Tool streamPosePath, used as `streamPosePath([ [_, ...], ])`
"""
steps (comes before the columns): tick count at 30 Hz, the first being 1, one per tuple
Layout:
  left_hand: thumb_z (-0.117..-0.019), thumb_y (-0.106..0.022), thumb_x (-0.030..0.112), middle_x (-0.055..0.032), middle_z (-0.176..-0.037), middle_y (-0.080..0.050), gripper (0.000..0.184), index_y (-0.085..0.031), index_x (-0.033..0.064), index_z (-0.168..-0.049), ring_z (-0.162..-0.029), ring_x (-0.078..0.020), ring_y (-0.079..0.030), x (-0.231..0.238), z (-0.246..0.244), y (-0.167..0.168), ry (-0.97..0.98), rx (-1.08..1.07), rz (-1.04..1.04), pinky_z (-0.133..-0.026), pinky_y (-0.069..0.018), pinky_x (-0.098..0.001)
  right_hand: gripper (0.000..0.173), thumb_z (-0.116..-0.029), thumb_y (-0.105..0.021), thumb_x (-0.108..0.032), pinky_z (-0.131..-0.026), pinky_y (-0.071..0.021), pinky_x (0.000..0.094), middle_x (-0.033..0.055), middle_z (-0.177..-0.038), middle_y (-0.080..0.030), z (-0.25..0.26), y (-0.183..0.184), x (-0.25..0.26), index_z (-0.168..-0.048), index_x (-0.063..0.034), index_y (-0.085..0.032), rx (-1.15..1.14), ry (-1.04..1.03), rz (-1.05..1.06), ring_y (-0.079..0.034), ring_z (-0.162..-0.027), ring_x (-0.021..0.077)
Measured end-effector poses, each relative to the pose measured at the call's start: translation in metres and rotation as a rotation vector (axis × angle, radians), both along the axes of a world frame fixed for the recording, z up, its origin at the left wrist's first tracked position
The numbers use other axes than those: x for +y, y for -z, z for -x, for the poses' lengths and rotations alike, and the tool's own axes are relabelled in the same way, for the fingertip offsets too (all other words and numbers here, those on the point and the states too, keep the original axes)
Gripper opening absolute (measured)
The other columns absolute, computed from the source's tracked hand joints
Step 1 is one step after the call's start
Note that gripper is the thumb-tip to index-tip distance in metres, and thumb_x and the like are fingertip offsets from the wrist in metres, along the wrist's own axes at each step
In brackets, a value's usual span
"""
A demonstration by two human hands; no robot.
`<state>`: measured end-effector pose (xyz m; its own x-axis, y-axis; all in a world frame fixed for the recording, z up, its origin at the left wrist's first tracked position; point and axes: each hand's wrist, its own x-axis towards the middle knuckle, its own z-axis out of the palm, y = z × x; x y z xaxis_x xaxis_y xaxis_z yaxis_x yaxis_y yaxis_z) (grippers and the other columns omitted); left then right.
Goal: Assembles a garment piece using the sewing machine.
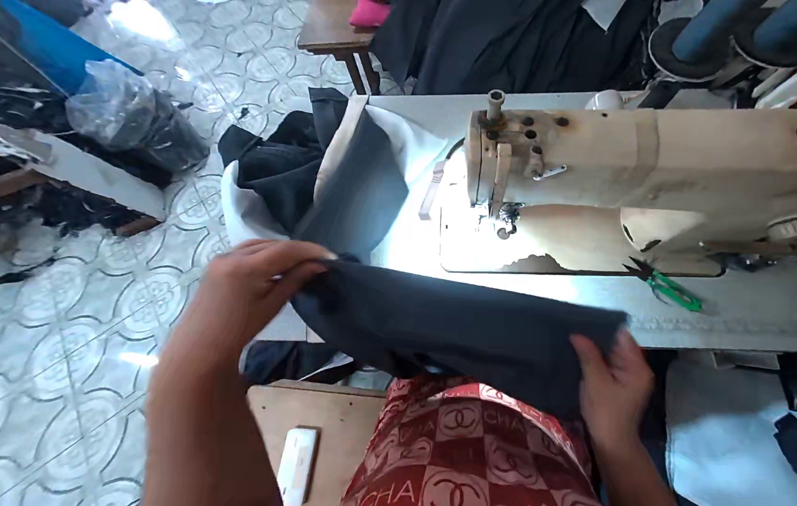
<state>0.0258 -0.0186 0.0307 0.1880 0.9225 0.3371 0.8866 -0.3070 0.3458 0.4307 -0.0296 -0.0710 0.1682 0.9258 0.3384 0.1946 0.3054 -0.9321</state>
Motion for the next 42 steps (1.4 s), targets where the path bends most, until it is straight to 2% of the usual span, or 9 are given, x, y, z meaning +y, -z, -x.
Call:
streamPosePath([
  [5, -0.1043, -0.058, 0.018, -0.0256, -0.121, -0.068, 0.025, -0.071, 0.0038, -0.120, -0.114, -0.0508, -0.063, -0.017, -0.013, -0.021, -0.351, 0.273, 0.038, -0.103, -0.0356, -0.0773, 0.028, -0.0906, -0.076, -0.021, -0.078, -0.0571, 0.0316, 0.0115, -0.086, -0.071, 0.076, 0.025, 0.072, -0.101, 0.0045, -0.071, -0.252, -0.146, 0.232, -0.069, -0.079, 0.0133],
  [7, -0.1017, -0.062, 0.019, -0.0194, -0.131, -0.065, 0.028, -0.069, 0.0064, -0.126, -0.125, -0.0424, -0.059, 0.003, -0.042, 0.006, -0.235, 0.200, 0.034, -0.109, -0.0386, -0.0668, 0.035, -0.0934, -0.074, -0.023, -0.087, -0.0587, 0.0422, 0.0162, -0.096, -0.075, 0.095, 0.030, 0.095, -0.117, 0.0034, -0.072, -0.337, -0.233, 0.270, -0.073, -0.089, 0.0227],
  [11, -0.1035, -0.057, 0.016, -0.0101, -0.117, -0.073, 0.024, -0.075, 0.0109, -0.119, -0.113, -0.0271, -0.069, 0.034, -0.116, 0.093, 0.070, -0.019, 0.174, -0.096, -0.0570, -0.0462, 0.040, -0.0996, -0.066, -0.028, -0.099, -0.0551, 0.0461, 0.0161, -0.119, -0.071, 0.095, 0.026, 0.102, -0.129, -0.0015, -0.067, -0.514, -0.226, 0.165, -0.069, -0.111, 0.0271],
  [13, -0.1037, -0.054, 0.012, -0.0115, -0.112, -0.075, 0.024, -0.075, 0.0081, -0.115, -0.110, -0.0287, -0.071, 0.039, -0.126, 0.119, 0.113, -0.016, 0.132, -0.095, -0.0580, -0.0460, 0.066, -0.0942, -0.069, -0.047, -0.112, -0.0447, 0.0496, 0.0203, -0.141, -0.060, 0.082, 0.021, 0.086, -0.139, 0.0005, -0.059, -0.589, -0.219, 0.089, -0.055, -0.133, 0.0337],
  [15, -0.1012, -0.056, 0.007, -0.0107, -0.107, -0.075, 0.022, -0.077, 0.0067, -0.109, -0.106, -0.0269, -0.072, 0.040, -0.128, 0.128, 0.153, -0.005, 0.047, -0.094, -0.0580, -0.0434, 0.085, -0.0837, -0.070, -0.067, -0.105, -0.0492, 0.0508, 0.0246, -0.134, -0.061, 0.074, 0.026, 0.067, -0.132, 0.0024, -0.064, -0.700, -0.179, 0.037, -0.057, -0.127, 0.0390],
  [23, -0.1001, -0.054, 0.001, -0.0125, -0.112, -0.071, 0.039, -0.072, 0.0235, -0.126, -0.099, -0.0329, -0.068, 0.037, -0.136, 0.130, 0.245, 0.144, -0.008, -0.080, -0.0564, -0.0473, 0.033, -0.0947, -0.067, -0.022, -0.091, -0.0590, 0.0339, 0.0148, -0.111, -0.074, 0.066, 0.044, 0.060, -0.119, -0.0016, -0.073, -0.611, -0.139, -0.067, -0.072, -0.102, 0.0237],
  [33, -0.0975, -0.055, -0.001, -0.0240, -0.125, -0.067, 0.037, -0.072, 0.0181, -0.124, -0.114, -0.0468, -0.064, 0.035, -0.154, 0.117, 0.220, 0.374, 0.175, -0.084, -0.0565, -0.0558, 0.032, -0.1017, -0.059, -0.026, -0.100, -0.0545, 0.0420, 0.0146, -0.124, -0.070, 0.065, 0.045, 0.057, -0.122, -0.0079, -0.076, -0.734, -0.235, -0.110, -0.067, -0.115, 0.0297],
  [38, -0.0992, -0.056, 0.004, -0.0140, -0.123, -0.071, 0.022, -0.077, 0.0092, -0.103, -0.121, -0.0343, -0.065, 0.052, -0.136, 0.095, 0.388, 0.177, 0.028, -0.101, -0.0516, -0.0541, 0.039, -0.1017, -0.057, -0.032, -0.098, -0.0542, 0.0505, 0.0168, -0.131, -0.068, 0.074, 0.055, 0.055, -0.128, -0.0067, -0.072, -0.887, -0.206, -0.114, -0.064, -0.120, 0.0385],
  [42, -0.1029, -0.049, 0.009, -0.0074, -0.139, -0.065, 0.034, -0.070, 0.0109, -0.130, -0.136, -0.0279, -0.055, 0.074, -0.132, 0.115, 0.507, 0.122, 0.069, -0.111, -0.0454, -0.0495, 0.041, -0.0993, -0.061, -0.033, -0.096, -0.0546, 0.0523, 0.0179, -0.135, -0.066, 0.072, 0.050, 0.052, -0.124, -0.0029, -0.072, -0.912, -0.243, -0.096, -0.064, -0.120, 0.0397],
])
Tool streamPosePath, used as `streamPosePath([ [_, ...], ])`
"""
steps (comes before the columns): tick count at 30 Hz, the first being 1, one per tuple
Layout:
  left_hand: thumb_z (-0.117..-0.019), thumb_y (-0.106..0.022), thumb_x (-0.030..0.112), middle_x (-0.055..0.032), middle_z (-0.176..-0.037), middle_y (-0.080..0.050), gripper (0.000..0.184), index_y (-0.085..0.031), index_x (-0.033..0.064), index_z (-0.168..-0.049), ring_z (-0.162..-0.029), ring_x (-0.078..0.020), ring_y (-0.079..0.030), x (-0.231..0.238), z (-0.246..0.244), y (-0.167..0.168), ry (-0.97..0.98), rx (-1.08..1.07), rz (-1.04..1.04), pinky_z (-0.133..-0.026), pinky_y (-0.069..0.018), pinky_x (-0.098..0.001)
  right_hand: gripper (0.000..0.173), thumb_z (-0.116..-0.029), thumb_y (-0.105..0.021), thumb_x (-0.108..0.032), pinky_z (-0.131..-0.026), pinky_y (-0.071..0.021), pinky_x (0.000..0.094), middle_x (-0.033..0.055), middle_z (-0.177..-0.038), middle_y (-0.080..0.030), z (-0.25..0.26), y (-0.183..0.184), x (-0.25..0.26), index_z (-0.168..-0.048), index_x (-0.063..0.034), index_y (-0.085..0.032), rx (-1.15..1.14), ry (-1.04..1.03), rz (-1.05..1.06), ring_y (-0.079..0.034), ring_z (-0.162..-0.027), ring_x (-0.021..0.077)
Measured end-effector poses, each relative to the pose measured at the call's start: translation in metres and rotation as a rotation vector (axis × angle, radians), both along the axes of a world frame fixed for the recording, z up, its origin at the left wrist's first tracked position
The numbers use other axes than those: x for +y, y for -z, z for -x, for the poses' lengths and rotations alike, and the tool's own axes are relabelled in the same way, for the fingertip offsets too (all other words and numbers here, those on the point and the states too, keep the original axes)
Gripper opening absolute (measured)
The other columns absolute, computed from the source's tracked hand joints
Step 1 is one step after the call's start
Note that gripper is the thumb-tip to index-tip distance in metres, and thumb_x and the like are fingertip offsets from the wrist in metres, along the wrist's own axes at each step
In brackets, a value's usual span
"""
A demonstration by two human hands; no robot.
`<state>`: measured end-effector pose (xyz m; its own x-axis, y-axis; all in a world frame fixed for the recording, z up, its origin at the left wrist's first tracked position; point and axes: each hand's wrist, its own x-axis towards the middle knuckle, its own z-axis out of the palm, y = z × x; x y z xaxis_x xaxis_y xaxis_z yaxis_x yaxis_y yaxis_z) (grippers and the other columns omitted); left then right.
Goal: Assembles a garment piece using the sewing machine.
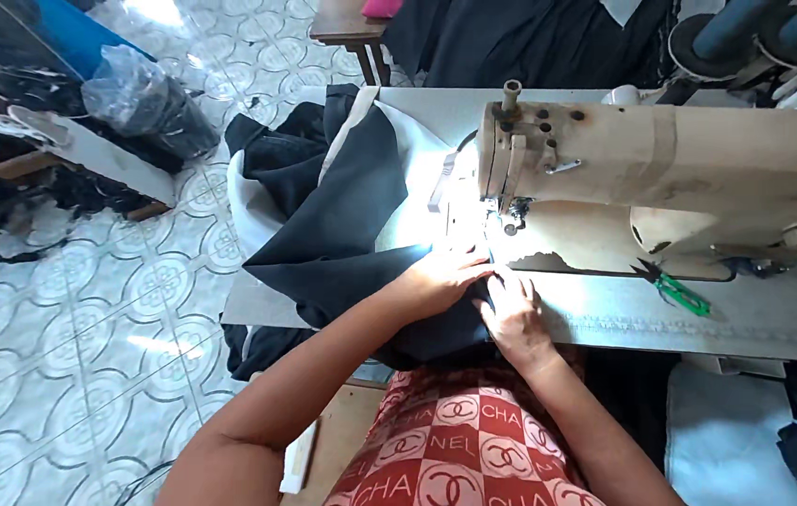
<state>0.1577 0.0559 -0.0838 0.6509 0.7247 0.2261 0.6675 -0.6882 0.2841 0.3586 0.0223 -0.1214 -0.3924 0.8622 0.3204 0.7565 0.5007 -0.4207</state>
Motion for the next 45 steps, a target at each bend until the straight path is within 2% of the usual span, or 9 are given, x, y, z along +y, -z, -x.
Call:
streamPosePath([
  [7, -0.1028, -0.041, 0.018, -0.0075, -0.153, -0.054, 0.045, -0.061, 0.0122, -0.142, -0.145, -0.0287, -0.044, 0.025, 0.015, 0.026, -0.077, -0.015, -0.041, -0.116, -0.0362, -0.0523, 0.029, -0.1011, -0.058, -0.024, -0.088, -0.0554, 0.0516, 0.0131, -0.111, -0.075, -0.033, -0.002, -0.010, -0.122, -0.0188, -0.078, -0.131, 0.086, -0.132, -0.069, -0.107, 0.0371],
  [14, -0.1027, -0.039, 0.021, -0.0086, -0.154, -0.052, 0.047, -0.060, 0.0123, -0.144, -0.145, -0.0311, -0.044, 0.010, 0.000, 0.036, -0.237, -0.046, -0.079, -0.114, -0.0355, -0.0580, 0.022, -0.0987, -0.058, -0.008, -0.091, -0.0597, 0.0384, 0.0152, -0.109, -0.074, 0.007, -0.053, 0.002, -0.112, -0.0013, -0.075, 0.209, 0.040, 0.022, -0.072, -0.103, 0.0276],
  [16, -0.1037, -0.040, 0.022, -0.0078, -0.154, -0.053, 0.043, -0.064, 0.0120, -0.138, -0.145, -0.0301, -0.045, 0.000, -0.003, 0.039, -0.288, -0.071, -0.085, -0.113, -0.0357, -0.0584, 0.022, -0.0990, -0.059, -0.007, -0.083, -0.0611, 0.0407, 0.0157, -0.101, -0.074, 0.026, -0.054, 0.012, -0.114, -0.0005, -0.074, 0.250, 0.052, 0.077, -0.073, -0.092, 0.0281],
  [22, -0.1056, -0.038, 0.025, -0.0059, -0.162, -0.041, 0.051, -0.047, 0.0152, -0.154, -0.151, -0.0289, -0.036, -0.013, -0.007, 0.013, -0.401, 0.069, 0.194, -0.111, -0.0319, -0.0705, 0.023, -0.0956, -0.060, -0.001, -0.097, -0.0564, 0.0482, 0.0234, -0.117, -0.071, 0.037, -0.027, 0.034, -0.114, 0.0050, -0.072, 0.132, 0.096, 0.113, -0.070, -0.110, 0.0366],
  [25, -0.1056, -0.046, 0.020, -0.0156, -0.144, -0.059, 0.040, -0.062, 0.0066, -0.140, -0.134, -0.0327, -0.055, 0.008, -0.006, -0.016, -0.271, 0.181, 0.180, -0.108, -0.0457, -0.0532, 0.025, -0.0985, -0.058, -0.003, -0.094, -0.0580, 0.0469, 0.0227, -0.120, -0.070, 0.036, -0.018, 0.036, -0.119, 0.0050, -0.070, 0.105, 0.107, 0.058, -0.071, -0.110, 0.0353],
  [27, -0.1036, -0.051, 0.018, -0.0151, -0.124, -0.069, 0.031, -0.074, 0.0066, -0.122, -0.118, -0.0325, -0.065, 0.024, -0.006, -0.023, -0.203, 0.242, 0.112, -0.102, -0.0489, -0.0504, 0.025, -0.1011, -0.055, -0.007, -0.089, -0.0598, 0.0481, 0.0213, -0.117, -0.071, 0.037, -0.018, 0.038, -0.119, 0.0024, -0.070, 0.095, 0.136, 0.092, -0.072, -0.105, 0.0345],
  [32, -0.1006, -0.059, 0.015, -0.0135, -0.105, -0.071, 0.018, -0.074, 0.0054, -0.096, -0.100, -0.0308, -0.070, 0.062, 0.005, -0.001, -0.080, 0.093, 0.084, -0.087, -0.0553, -0.0505, 0.018, -0.0968, -0.061, -0.009, -0.082, -0.0611, 0.0489, 0.0226, -0.109, -0.072, 0.036, -0.019, 0.042, -0.101, 0.0029, -0.075, 0.117, 0.166, 0.111, -0.074, -0.095, 0.0359],
  [37, -0.0969, -0.067, 0.013, -0.0070, -0.104, -0.077, 0.014, -0.079, 0.0075, -0.100, -0.100, -0.0193, -0.073, 0.068, 0.029, 0.029, 0.001, -0.276, 0.001, -0.093, -0.0572, -0.0380, 0.024, -0.0980, -0.064, -0.016, -0.084, -0.0604, 0.0469, 0.0217, -0.118, -0.070, 0.033, -0.020, 0.045, -0.112, -0.0001, -0.074, 0.177, 0.158, 0.145, -0.072, -0.100, 0.0338],
  [45, -0.0920, -0.072, 0.012, -0.0100, -0.110, -0.075, 0.021, -0.077, 0.0074, -0.112, -0.106, -0.0190, -0.070, 0.064, 0.035, -0.009, -0.168, -0.194, 0.466, -0.098, -0.0516, -0.0415, 0.037, -0.0967, -0.068, -0.028, -0.094, -0.0577, 0.0434, 0.0230, -0.123, -0.068, 0.034, -0.014, 0.048, -0.119, 0.0019, -0.071, 0.207, 0.146, 0.159, -0.070, -0.111, 0.0335],
])
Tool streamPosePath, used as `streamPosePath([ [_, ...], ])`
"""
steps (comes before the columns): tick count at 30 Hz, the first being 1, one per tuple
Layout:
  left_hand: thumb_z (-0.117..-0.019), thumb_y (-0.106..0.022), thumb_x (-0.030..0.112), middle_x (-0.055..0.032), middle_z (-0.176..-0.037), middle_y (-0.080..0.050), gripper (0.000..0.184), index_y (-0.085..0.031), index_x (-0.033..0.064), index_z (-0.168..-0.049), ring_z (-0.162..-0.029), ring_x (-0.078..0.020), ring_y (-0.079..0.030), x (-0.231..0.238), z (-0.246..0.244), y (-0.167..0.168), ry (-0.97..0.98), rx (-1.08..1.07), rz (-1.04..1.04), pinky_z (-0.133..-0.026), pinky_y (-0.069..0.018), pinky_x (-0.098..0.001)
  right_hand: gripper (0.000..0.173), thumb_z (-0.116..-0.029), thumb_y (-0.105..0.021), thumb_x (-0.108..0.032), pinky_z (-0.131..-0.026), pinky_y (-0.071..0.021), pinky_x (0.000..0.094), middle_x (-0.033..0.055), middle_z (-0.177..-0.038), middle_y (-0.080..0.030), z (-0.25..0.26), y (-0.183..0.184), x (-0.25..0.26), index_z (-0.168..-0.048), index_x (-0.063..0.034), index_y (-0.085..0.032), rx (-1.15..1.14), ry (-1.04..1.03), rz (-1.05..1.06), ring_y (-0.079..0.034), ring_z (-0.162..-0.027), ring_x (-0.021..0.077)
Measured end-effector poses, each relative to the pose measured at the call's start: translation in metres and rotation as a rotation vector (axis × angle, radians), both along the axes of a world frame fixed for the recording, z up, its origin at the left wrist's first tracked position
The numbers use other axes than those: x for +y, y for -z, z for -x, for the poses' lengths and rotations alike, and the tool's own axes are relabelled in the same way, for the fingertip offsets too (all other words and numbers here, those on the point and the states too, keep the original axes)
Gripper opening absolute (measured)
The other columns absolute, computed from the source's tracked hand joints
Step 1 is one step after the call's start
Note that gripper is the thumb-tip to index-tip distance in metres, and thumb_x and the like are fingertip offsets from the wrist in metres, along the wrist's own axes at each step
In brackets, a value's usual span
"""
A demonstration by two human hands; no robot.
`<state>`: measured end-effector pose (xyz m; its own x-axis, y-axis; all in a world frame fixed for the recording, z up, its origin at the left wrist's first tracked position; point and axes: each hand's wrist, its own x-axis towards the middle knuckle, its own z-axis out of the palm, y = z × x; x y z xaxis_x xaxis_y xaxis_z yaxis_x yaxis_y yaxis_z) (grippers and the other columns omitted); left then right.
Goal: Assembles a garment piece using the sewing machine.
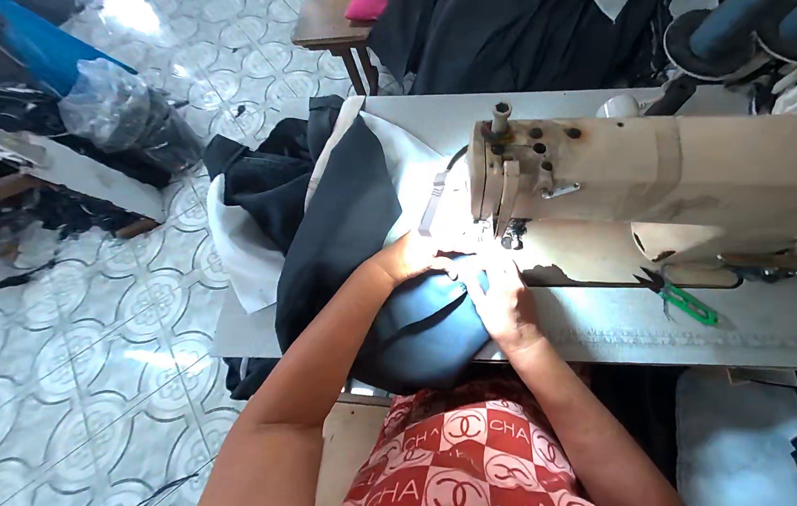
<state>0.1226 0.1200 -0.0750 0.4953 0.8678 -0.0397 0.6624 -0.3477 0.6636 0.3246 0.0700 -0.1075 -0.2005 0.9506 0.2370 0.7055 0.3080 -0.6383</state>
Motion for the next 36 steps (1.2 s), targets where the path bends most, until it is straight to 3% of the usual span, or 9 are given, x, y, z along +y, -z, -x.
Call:
streamPosePath([
  [4, -0.0958, -0.068, 0.021, -0.0098, -0.113, -0.076, 0.026, -0.077, 0.0082, -0.116, -0.104, -0.0218, -0.072, 0.005, 0.009, 0.024, 0.084, 0.025, -0.168, -0.096, -0.0544, -0.0437, 0.045, -0.0932, -0.073, -0.034, -0.095, -0.0573, 0.0427, 0.0223, -0.123, -0.068, -0.002, -0.001, 0.002, -0.120, 0.0024, -0.070, 0.018, -0.023, 0.022, -0.069, -0.112, 0.0327],
  [8, -0.0979, -0.065, 0.016, -0.0072, -0.116, -0.076, 0.022, -0.078, 0.0116, -0.116, -0.105, -0.0201, -0.073, 0.006, 0.002, 0.034, 0.104, -0.032, -0.393, -0.096, -0.0558, -0.0404, 0.045, -0.0930, -0.073, -0.035, -0.095, -0.0576, 0.0439, 0.0222, -0.126, -0.067, -0.006, -0.002, 0.007, -0.118, 0.0020, -0.070, 0.014, -0.027, 0.061, -0.069, -0.115, 0.0324],
  [12, -0.0972, -0.068, 0.014, -0.0028, -0.107, -0.076, 0.017, -0.079, 0.0119, -0.110, -0.098, -0.0091, -0.070, 0.004, -0.007, 0.032, 0.001, -0.159, -0.259, -0.093, -0.0553, -0.0293, 0.038, -0.0931, -0.072, -0.035, -0.084, -0.0600, 0.0459, 0.0186, -0.118, -0.070, -0.008, -0.006, 0.014, -0.113, -0.0021, -0.073, -0.040, -0.003, 0.127, -0.072, -0.102, 0.0302],
  [16, -0.0940, -0.070, 0.004, -0.0026, -0.095, -0.076, 0.011, -0.077, 0.0036, -0.103, -0.086, -0.0053, -0.071, 0.002, -0.020, 0.028, -0.179, -0.502, 0.043, -0.084, -0.0589, -0.0240, 0.031, -0.0939, -0.069, -0.034, -0.073, -0.0599, 0.0469, 0.0147, -0.103, -0.074, -0.010, -0.006, 0.017, -0.103, -0.0052, -0.075, -0.148, 0.028, 0.018, -0.074, -0.089, 0.0293],
  [19, -0.0942, -0.072, 0.009, -0.0026, -0.102, -0.076, 0.012, -0.078, 0.0075, -0.104, -0.097, -0.0062, -0.070, 0.002, -0.021, 0.030, -0.175, -0.373, -0.101, -0.092, -0.0569, -0.0262, 0.022, -0.0936, -0.067, -0.026, -0.079, -0.0599, 0.0448, 0.0124, -0.095, -0.075, -0.012, 0.001, 0.020, -0.091, -0.0059, -0.076, -0.156, 0.038, -0.126, -0.074, -0.091, 0.0287],
  [22, -0.0969, -0.070, 0.015, -0.0046, -0.111, -0.073, 0.015, -0.076, 0.0109, -0.111, -0.108, -0.0096, -0.068, 0.000, -0.022, 0.028, -0.225, -0.264, -0.160, -0.098, -0.0549, -0.0315, 0.018, -0.0958, -0.067, -0.021, -0.077, -0.0601, 0.0472, 0.0134, -0.091, -0.075, -0.014, -0.003, 0.023, -0.096, -0.0062, -0.077, -0.158, 0.038, -0.054, -0.074, -0.089, 0.0307],
  [27, -0.0942, -0.072, 0.010, -0.0037, -0.106, -0.073, 0.015, -0.074, 0.0083, -0.109, -0.102, -0.0098, -0.069, -0.002, -0.026, 0.027, -0.289, -0.520, -0.044, -0.093, -0.0575, -0.0316, 0.022, -0.0945, -0.068, -0.012, -0.087, -0.0596, 0.0463, 0.0158, -0.104, -0.074, -0.024, -0.006, 0.016, -0.113, -0.0052, -0.076, -0.088, 0.031, 0.014, -0.073, -0.098, 0.0304],
  [32, -0.0956, -0.070, 0.009, -0.0058, -0.109, -0.072, 0.023, -0.068, 0.0028, -0.117, -0.103, -0.0116, -0.068, -0.002, -0.021, 0.036, -0.325, -0.697, 0.041, -0.094, -0.0572, -0.0337, 0.017, -0.0942, -0.066, -0.010, -0.086, -0.0607, 0.0423, 0.0179, -0.106, -0.073, -0.031, -0.001, 0.000, -0.105, -0.0019, -0.077, -0.060, 0.028, -0.083, -0.073, -0.099, 0.0300],
  [36, -0.0902, -0.072, 0.002, -0.0052, -0.101, -0.073, 0.021, -0.069, 0.0033, -0.111, -0.095, -0.0136, -0.070, -0.003, -0.020, 0.033, -0.309, -0.804, 0.096, -0.088, -0.0593, -0.0343, 0.016, -0.0963, -0.063, -0.008, -0.089, -0.0595, 0.0382, 0.0149, -0.104, -0.074, -0.030, 0.006, -0.003, -0.101, -0.0034, -0.078, -0.048, -0.019, -0.180, -0.072, -0.100, 0.0278],
])
